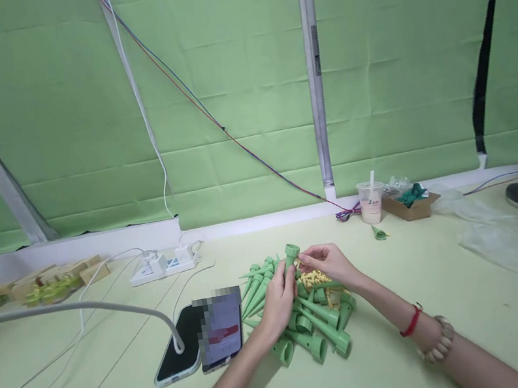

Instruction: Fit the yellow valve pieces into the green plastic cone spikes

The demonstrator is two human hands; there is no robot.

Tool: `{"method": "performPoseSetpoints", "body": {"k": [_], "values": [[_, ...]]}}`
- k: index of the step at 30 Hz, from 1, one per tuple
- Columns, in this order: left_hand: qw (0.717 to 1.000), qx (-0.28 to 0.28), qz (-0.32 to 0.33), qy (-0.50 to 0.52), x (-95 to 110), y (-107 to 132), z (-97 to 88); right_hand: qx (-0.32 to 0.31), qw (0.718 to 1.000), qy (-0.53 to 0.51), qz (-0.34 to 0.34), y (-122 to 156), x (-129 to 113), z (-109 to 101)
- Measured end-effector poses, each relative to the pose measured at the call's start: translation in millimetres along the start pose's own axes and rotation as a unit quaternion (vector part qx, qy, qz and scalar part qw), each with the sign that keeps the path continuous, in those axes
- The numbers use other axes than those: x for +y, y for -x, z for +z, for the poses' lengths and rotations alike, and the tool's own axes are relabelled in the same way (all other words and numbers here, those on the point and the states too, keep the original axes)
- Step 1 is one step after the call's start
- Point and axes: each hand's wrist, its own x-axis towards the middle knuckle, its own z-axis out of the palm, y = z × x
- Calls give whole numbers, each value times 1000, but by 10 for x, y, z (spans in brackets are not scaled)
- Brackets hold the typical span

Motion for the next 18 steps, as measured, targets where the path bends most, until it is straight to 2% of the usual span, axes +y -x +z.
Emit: {"method": "performPoseSetpoints", "body": {"k": [5, 11, 18], "values": [[999, 9, -7, 49, 83, 127, 7, -11, 997, -43, 68, 156, -52, 64], [991, -60, -52, 105, 69, 141, -26, -16, 973, -203, 112, 274, -19, 120], [994, -14, -50, 93, 8, 176, 13, -5, 977, -188, 100, 290, 70, 149]]}}
